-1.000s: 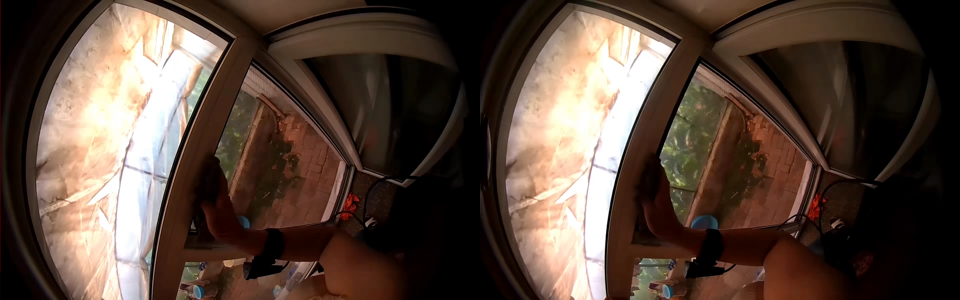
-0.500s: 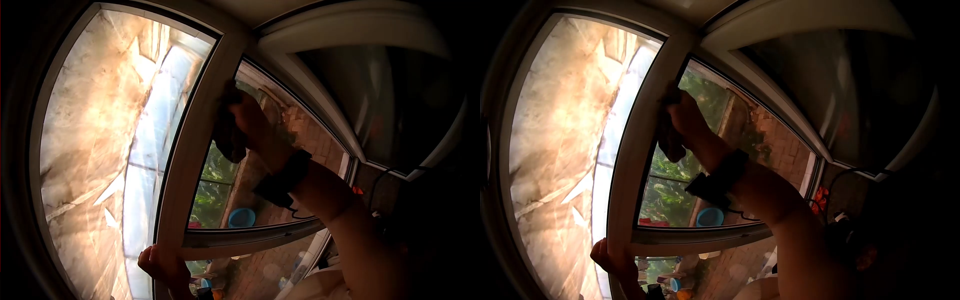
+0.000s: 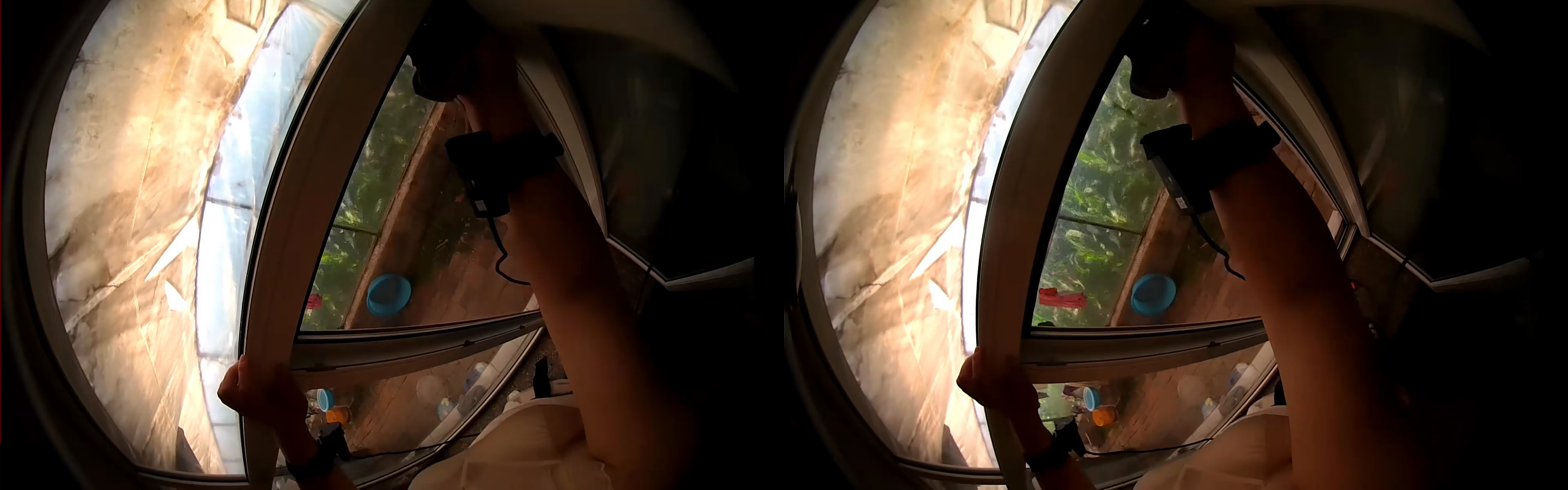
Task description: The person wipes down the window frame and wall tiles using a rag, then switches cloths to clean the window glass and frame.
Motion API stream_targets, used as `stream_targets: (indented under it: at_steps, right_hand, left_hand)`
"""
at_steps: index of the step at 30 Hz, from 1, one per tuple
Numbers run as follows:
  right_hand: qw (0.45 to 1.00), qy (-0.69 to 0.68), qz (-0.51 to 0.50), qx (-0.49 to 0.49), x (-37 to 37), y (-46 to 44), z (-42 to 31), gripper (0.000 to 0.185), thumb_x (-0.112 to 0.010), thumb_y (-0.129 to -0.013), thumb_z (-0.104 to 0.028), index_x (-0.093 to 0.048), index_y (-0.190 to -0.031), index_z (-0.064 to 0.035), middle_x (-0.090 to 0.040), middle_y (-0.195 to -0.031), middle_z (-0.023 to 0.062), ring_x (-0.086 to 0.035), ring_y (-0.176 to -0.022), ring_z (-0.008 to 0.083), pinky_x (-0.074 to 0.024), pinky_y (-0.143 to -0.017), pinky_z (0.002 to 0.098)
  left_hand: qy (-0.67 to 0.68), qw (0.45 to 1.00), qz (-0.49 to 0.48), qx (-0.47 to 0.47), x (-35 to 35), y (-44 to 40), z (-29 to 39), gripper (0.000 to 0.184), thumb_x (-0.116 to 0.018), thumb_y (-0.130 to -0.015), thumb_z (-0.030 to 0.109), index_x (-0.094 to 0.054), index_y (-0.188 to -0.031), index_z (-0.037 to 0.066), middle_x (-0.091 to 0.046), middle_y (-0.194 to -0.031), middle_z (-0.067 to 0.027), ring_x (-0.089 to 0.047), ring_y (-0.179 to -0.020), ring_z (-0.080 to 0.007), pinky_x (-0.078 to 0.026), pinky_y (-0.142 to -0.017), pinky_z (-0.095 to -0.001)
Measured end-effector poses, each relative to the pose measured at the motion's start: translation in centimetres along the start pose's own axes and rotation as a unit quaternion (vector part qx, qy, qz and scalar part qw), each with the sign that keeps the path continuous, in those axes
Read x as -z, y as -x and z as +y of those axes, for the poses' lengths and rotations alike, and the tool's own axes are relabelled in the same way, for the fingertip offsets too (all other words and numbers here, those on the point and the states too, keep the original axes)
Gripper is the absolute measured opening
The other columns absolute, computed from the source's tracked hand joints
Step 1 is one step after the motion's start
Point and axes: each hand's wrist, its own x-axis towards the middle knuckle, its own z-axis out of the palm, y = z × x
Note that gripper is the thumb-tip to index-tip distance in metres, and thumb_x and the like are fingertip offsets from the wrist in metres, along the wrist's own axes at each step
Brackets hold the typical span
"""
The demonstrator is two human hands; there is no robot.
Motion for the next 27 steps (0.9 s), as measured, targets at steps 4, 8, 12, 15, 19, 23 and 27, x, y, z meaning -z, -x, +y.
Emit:
stream_targets:
  at_steps: [4, 8, 12, 15, 19, 23, 27]
  right_hand:
    - [0.917, -0.066, -0.386, -0.068, -4.4, 0.8, -0.6, 0.024, -0.042, -0.1, -0.02, -0.057, -0.085, -0.0077, -0.056, -0.067, 0.0081, -0.058, -0.053, 0.0236, -0.0488, -0.048, 0.0403]
    - [0.987, 0.078, -0.104, -0.096, -5.9, 5.6, 1.0, 0.021, -0.045, -0.098, -0.021, -0.057, -0.09, -0.0064, -0.055, -0.063, 0.0093, -0.057, -0.048, 0.0223, -0.0504, -0.046, 0.0399]
    - [0.975, 0.155, 0.019, -0.155, -10.7, 16.7, 2.9, 0.028, -0.05, -0.095, -0.019, -0.058, -0.115, -0.0005, -0.066, -0.092, 0.0108, -0.066, -0.081, 0.0204, -0.0544, -0.076, 0.0326]
    - [0.952, 0.203, -0.046, -0.224, -10.8, 23.8, 5.2, 0.033, -0.049, -0.09, -0.001, -0.055, -0.123, -0.0001, -0.063, -0.105, 0.0128, -0.063, -0.102, 0.0234, -0.0496, -0.087, 0.0332]
    - [0.921, 0.241, -0.16, -0.261, -11.2, 31.7, 7.9, 0.033, -0.051, -0.087, 0.002, -0.057, -0.12, 0.0023, -0.056, -0.116, 0.0188, -0.06, -0.109, 0.0303, -0.0485, -0.091, 0.0366]
    - [0.833, 0.245, -0.307, -0.39, -11.8, 31.6, 9.7, 0.033, -0.052, -0.084, 0.004, -0.061, -0.116, 0.0025, -0.065, -0.107, 0.0191, -0.065, -0.104, 0.03, -0.0502, -0.09, 0.0369]
    - [0.813, 0.239, -0.337, -0.411, -11.0, 30.7, 10.6, 0.029, -0.053, -0.085, 0.002, -0.063, -0.112, 0.0031, -0.07, -0.095, 0.02, -0.068, -0.098, 0.0292, -0.0518, -0.089, 0.0375]
  left_hand:
    - [0.0, 0.997, -0.083, -0.011, 0.8, -0.3, 0.0, 0.049, -0.067, -0.092, 0.033, -0.053, -0.128, 0.003, -0.052, -0.115, -0.0179, -0.05, -0.104, -0.0337, -0.043, -0.088, -0.0464]
    - [0.066, 0.995, 0.011, -0.076, 0.4, -0.9, 0.7, 0.048, -0.063, -0.095, 0.033, -0.051, -0.131, 0.003, -0.052, -0.116, -0.0183, -0.05, -0.103, -0.0327, -0.043, -0.087, -0.0446]
    - [0.056, 0.994, 0.006, -0.094, 0.5, -1.1, 0.6, 0.058, -0.057, -0.091, 0.039, -0.048, -0.135, 0.001, -0.047, -0.112, -0.0178, -0.048, -0.1, -0.0294, -0.041, -0.081, -0.0426]
    - [0.076, 0.994, -0.002, -0.081, 0.6, -0.6, 0.6, 0.057, -0.055, -0.093, 0.039, -0.046, -0.136, 0.001, -0.046, -0.112, -0.0174, -0.047, -0.1, -0.0293, -0.042, -0.082, -0.0427]
    - [0.082, 0.995, 0.005, -0.061, 0.4, -0.4, 0.6, 0.054, -0.053, -0.095, 0.038, -0.047, -0.134, 0.0, -0.046, -0.113, -0.0172, -0.048, -0.101, -0.0295, -0.042, -0.083, -0.0428]
    - [0.076, 0.994, -0.011, -0.08, 0.9, -0.8, 0.7, 0.05, -0.051, -0.098, 0.035, -0.046, -0.134, -0.001, -0.044, -0.115, -0.0164, -0.049, -0.102, -0.0291, -0.044, -0.082, -0.0427]
    - [0.037, 0.996, 0.008, -0.077, 0.1, 0.1, -0.2, 0.047, -0.05, -0.101, 0.032, -0.046, -0.133, -0.001, -0.043, -0.116, -0.0156, -0.049, -0.103, -0.0285, -0.046, -0.082, -0.0413]
